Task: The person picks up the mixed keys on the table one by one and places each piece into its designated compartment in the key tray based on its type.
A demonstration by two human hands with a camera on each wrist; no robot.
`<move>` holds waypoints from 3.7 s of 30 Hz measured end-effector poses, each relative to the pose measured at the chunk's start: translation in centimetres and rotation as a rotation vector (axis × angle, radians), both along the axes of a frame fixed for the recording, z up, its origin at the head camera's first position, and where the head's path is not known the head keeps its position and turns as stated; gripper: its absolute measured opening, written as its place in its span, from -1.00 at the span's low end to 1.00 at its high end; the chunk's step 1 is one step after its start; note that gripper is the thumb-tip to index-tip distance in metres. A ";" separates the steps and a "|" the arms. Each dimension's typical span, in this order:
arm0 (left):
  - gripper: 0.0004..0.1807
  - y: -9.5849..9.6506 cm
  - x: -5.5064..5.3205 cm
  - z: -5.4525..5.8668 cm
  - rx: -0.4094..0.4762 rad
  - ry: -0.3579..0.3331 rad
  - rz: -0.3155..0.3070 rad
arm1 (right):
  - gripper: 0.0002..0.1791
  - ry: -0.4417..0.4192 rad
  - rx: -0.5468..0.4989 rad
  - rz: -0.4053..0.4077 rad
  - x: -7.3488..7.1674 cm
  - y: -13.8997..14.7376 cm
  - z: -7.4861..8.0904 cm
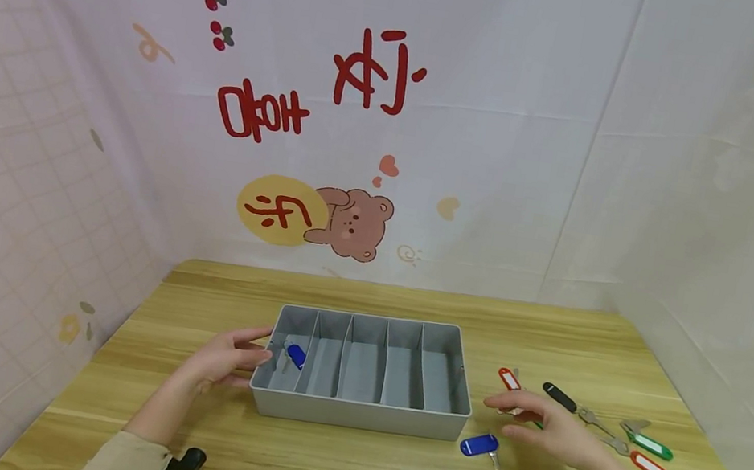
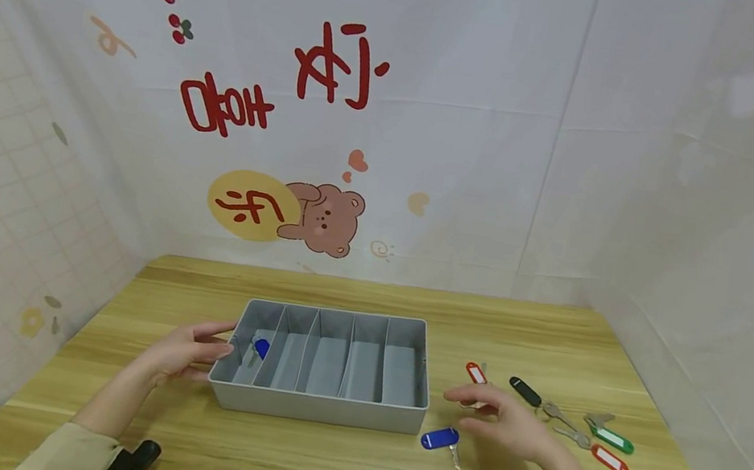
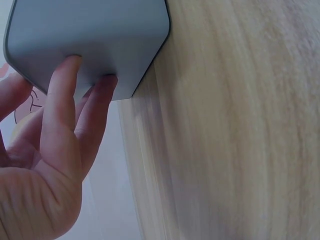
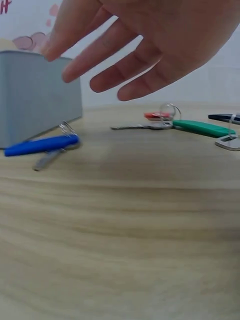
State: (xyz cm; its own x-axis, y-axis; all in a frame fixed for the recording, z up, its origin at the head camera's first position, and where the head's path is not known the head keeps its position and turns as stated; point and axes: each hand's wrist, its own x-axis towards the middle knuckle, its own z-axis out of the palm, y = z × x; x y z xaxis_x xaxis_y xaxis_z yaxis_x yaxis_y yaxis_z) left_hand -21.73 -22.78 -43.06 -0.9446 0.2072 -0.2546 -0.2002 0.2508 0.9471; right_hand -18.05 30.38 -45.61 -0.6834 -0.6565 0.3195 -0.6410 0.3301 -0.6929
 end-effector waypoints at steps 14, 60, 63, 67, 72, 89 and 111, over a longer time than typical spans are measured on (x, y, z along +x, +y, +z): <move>-0.26 0.0 0.0 0.0 -0.002 -0.007 -0.006 | -0.61 -0.007 0.062 0.187 -2.0 0.3 -0.5; -0.27 0.0 0.0 0.1 0.025 -0.015 -0.003 | -0.72 0.233 0.149 0.175 -2.9 -0.5 -2.6; -0.28 0.0 0.1 0.1 0.021 -0.015 0.002 | -0.74 0.258 0.137 0.172 -2.9 -0.5 -2.7; -0.26 0.0 0.0 0.1 0.025 -0.010 0.000 | -0.76 0.281 0.134 0.157 -2.7 -0.1 -2.9; -0.26 -0.1 -0.1 0.0 0.025 -0.006 -0.004 | -0.77 0.296 0.149 0.105 -2.3 0.4 -2.9; -0.24 -0.3 -0.1 -0.4 0.086 -0.015 -0.024 | -0.75 0.179 0.142 -0.060 -0.6 1.2 -0.4; -0.25 -0.2 0.0 -0.2 0.081 -0.021 -0.006 | -0.76 0.188 0.107 -0.256 -0.7 1.5 1.2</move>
